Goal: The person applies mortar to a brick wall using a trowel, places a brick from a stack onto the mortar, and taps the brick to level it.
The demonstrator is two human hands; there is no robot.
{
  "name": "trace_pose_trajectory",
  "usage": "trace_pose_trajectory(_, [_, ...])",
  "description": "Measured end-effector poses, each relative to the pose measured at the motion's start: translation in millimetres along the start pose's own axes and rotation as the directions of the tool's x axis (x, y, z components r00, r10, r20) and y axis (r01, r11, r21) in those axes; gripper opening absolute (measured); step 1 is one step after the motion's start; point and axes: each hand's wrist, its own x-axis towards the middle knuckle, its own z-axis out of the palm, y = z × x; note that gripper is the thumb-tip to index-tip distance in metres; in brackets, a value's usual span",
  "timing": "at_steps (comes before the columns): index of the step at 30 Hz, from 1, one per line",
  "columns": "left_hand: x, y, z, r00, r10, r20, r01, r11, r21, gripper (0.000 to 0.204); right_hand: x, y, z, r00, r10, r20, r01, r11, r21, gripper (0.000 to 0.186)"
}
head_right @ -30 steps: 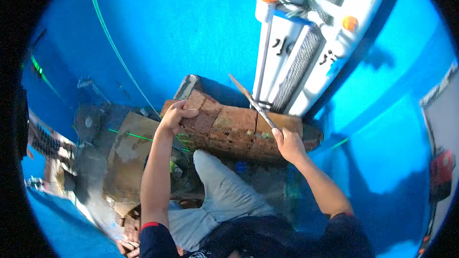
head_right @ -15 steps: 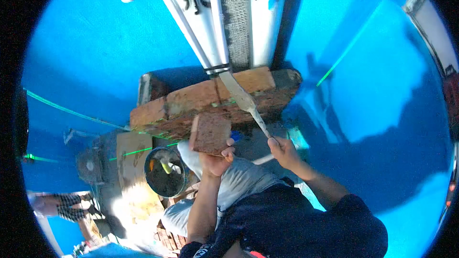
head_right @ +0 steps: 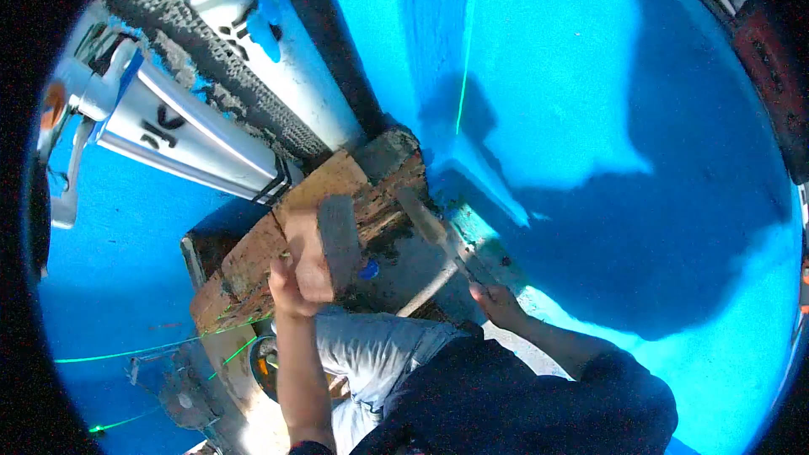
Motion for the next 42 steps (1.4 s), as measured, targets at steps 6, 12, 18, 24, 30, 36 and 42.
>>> trace_pose_trajectory(6, [131, 32, 14, 0.990, -0.124, -0.071, 0.143, 0.888, 0.436, 0.087, -4, 27, 3, 0.984, 0.146, -0.102, -0.144, 0.989, 0.022, 0.060])
trace_pose_trajectory(12, [216, 21, -27, 0.986, 0.126, -0.109, 0.110, 0.002, 0.994, 0.118, -4, 41, -11, 0.988, 0.119, -0.095, -0.131, 0.983, -0.127, 0.046])
trace_pose_trajectory(18, [237, -6, -52, 0.987, 0.064, -0.150, 0.162, -0.293, 0.942, 0.119, -5, 49, -13, 0.916, 0.401, 0.006, -0.381, 0.866, 0.325, 0.032])
trace_pose_trajectory(24, [240, -18, -77, 0.992, 0.044, -0.121, 0.128, -0.207, 0.970, 0.119, -2, 94, -9, 0.966, 0.248, -0.067, -0.208, 0.907, 0.365, 0.040])
trace_pose_trajectory(30, [239, -18, -79, 0.989, 0.016, -0.150, 0.147, -0.320, 0.936, 0.120, 3, 52, -15, 0.930, 0.367, 0.026, -0.325, 0.786, 0.526, 0.036])
trace_pose_trajectory(36, [240, -17, -82, 0.978, 0.018, -0.207, 0.199, -0.365, 0.910, 0.126, 7, -42, -32, 0.983, 0.046, -0.180, -0.052, 0.998, -0.032, 0.037])
trace_pose_trajectory(42, [224, -2, -110, 0.973, 0.215, -0.086, 0.101, -0.057, 0.993, 0.114, 28, -155, -56, 0.962, -0.271, -0.030, 0.261, 0.947, -0.187, 0.032])
